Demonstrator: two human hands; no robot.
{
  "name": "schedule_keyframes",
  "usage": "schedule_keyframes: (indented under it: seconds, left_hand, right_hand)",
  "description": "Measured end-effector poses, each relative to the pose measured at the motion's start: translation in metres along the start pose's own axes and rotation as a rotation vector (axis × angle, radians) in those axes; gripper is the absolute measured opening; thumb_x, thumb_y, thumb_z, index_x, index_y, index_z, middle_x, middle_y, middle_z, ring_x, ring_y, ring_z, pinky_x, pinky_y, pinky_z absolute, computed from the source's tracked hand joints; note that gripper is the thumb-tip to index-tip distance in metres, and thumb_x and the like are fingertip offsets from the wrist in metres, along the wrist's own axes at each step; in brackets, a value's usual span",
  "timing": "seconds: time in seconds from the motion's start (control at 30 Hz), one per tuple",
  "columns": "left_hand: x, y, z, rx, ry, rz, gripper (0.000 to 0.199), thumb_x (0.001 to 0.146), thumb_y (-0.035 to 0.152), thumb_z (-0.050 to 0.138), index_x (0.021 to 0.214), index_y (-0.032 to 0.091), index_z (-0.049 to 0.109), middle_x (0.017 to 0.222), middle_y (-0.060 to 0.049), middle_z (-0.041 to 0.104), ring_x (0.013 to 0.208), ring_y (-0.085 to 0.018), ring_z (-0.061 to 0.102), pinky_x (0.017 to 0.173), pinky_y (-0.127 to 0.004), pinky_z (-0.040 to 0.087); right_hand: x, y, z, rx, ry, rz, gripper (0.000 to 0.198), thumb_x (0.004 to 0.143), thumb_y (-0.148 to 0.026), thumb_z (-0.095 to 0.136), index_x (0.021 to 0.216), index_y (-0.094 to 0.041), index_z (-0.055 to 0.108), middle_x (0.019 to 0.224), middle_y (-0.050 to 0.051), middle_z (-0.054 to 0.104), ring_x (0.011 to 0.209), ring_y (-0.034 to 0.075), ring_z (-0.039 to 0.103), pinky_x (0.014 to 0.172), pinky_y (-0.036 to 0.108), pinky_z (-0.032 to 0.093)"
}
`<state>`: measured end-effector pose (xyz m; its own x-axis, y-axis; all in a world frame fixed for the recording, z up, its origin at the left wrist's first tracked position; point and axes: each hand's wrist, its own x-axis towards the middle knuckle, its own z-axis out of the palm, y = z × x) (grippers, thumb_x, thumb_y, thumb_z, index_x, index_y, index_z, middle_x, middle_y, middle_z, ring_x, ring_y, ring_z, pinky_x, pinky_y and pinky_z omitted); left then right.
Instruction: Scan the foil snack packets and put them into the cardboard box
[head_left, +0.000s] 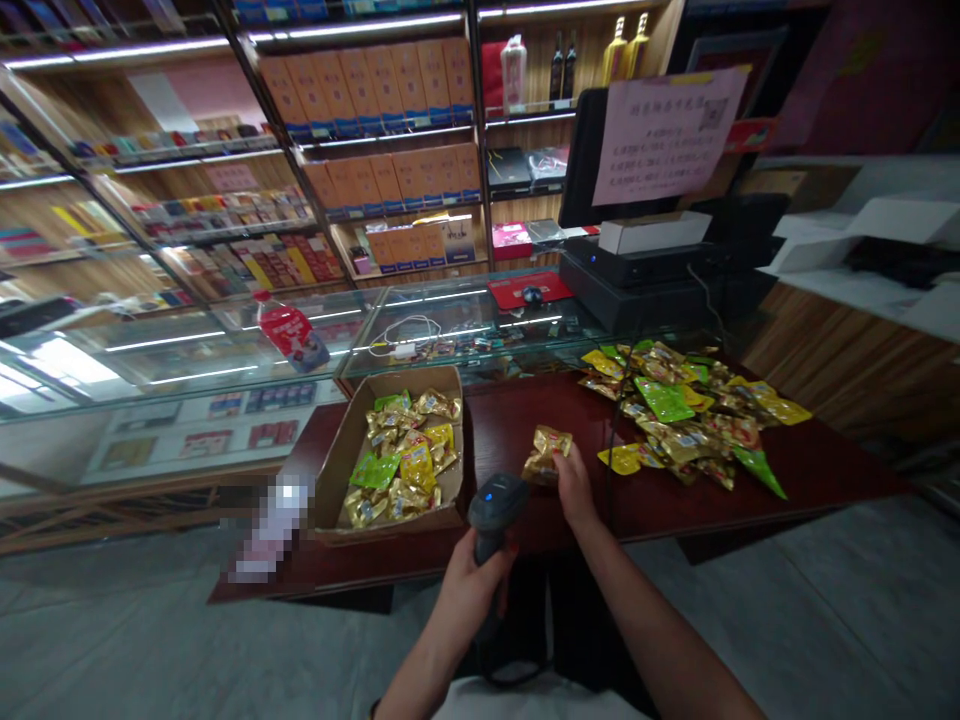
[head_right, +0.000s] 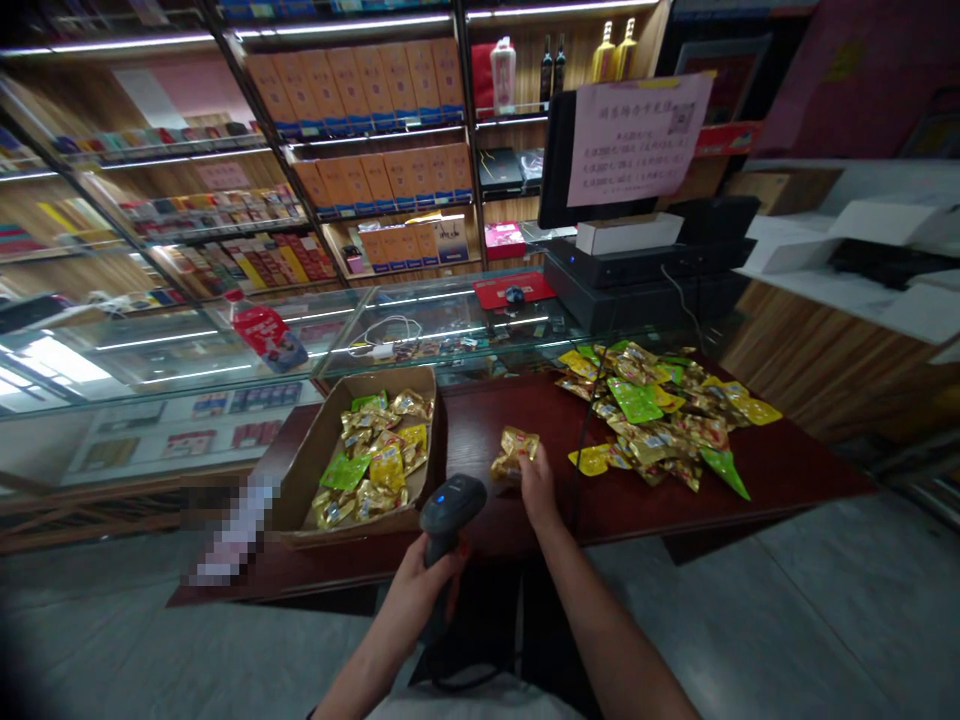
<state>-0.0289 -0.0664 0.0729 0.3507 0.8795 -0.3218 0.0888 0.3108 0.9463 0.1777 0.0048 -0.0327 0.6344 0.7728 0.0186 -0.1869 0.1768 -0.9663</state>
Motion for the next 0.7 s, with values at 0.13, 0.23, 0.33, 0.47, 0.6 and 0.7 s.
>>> schedule_keyframes:
  seconds: [0.13, 0.23, 0.33, 0.47, 0.6, 0.7]
  left_hand:
    - [-0.0009, 0.0005, 0.0027, 0.05, -0.027, -0.005, 0.042, 0.072, 0.054, 0.075, 0.085, 0.02, 0.055, 0.045, 0.01, 0.046, 0.032, -0.008, 0.038, 0.033, -0.019, 0.031]
    - [-0.0022, 0.0002, 0.0034, 0.095, -0.029, -0.019, 0.04, 0.074, 0.051, 0.073, 0.09, 0.019, 0.056, 0.044, 0.011, 0.045, 0.032, -0.008, 0.039, 0.033, -0.018, 0.031]
    - [-0.0027, 0.0, 0.0027, 0.126, -0.04, -0.033, 0.039, 0.075, 0.049, 0.073, 0.093, 0.019, 0.056, 0.044, 0.011, 0.046, 0.033, -0.009, 0.039, 0.034, -0.018, 0.029]
    - [-0.0022, -0.0003, 0.0015, 0.156, -0.069, -0.042, 0.04, 0.076, 0.048, 0.073, 0.098, 0.018, 0.057, 0.044, 0.011, 0.045, 0.033, -0.009, 0.04, 0.034, -0.019, 0.029]
    - [-0.0028, -0.0019, 0.0009, 0.181, -0.085, -0.026, 0.039, 0.078, 0.049, 0.072, 0.097, 0.018, 0.058, 0.045, 0.011, 0.044, 0.034, -0.009, 0.04, 0.034, -0.019, 0.029]
    - [-0.0037, -0.0017, 0.0005, 0.188, -0.091, -0.017, 0.039, 0.08, 0.05, 0.071, 0.097, 0.017, 0.058, 0.045, 0.011, 0.044, 0.034, -0.009, 0.04, 0.035, -0.019, 0.029]
  right_hand:
    - [0.0019, -0.0044, -0.0029, 0.112, 0.062, 0.027, 0.044, 0.073, -0.042, 0.071, 0.111, -0.023, 0.061, 0.1, 0.002, 0.075, 0.09, 0.024, 0.07, 0.08, 0.036, 0.055]
    - [0.0021, -0.006, -0.0012, 0.126, 0.062, 0.031, 0.046, 0.072, -0.041, 0.072, 0.112, -0.023, 0.06, 0.099, 0.003, 0.076, 0.09, 0.025, 0.071, 0.079, 0.036, 0.055]
    - [0.0013, -0.0056, -0.0002, 0.122, 0.053, 0.022, 0.046, 0.074, -0.04, 0.071, 0.115, -0.023, 0.06, 0.1, 0.004, 0.076, 0.091, 0.026, 0.071, 0.078, 0.036, 0.056]
    - [0.0013, -0.0045, -0.0006, 0.116, 0.047, 0.012, 0.045, 0.075, -0.041, 0.071, 0.116, -0.024, 0.06, 0.102, 0.004, 0.076, 0.091, 0.025, 0.072, 0.078, 0.036, 0.056]
    - [0.0014, -0.0041, -0.0018, 0.116, 0.06, -0.027, 0.041, 0.075, -0.039, 0.073, 0.112, -0.024, 0.061, 0.104, 0.005, 0.075, 0.093, 0.025, 0.071, 0.081, 0.038, 0.057]
    - [0.0014, -0.0035, -0.0025, 0.124, 0.042, -0.069, 0.04, 0.075, -0.039, 0.074, 0.111, -0.024, 0.062, 0.106, 0.005, 0.075, 0.095, 0.025, 0.071, 0.084, 0.039, 0.057]
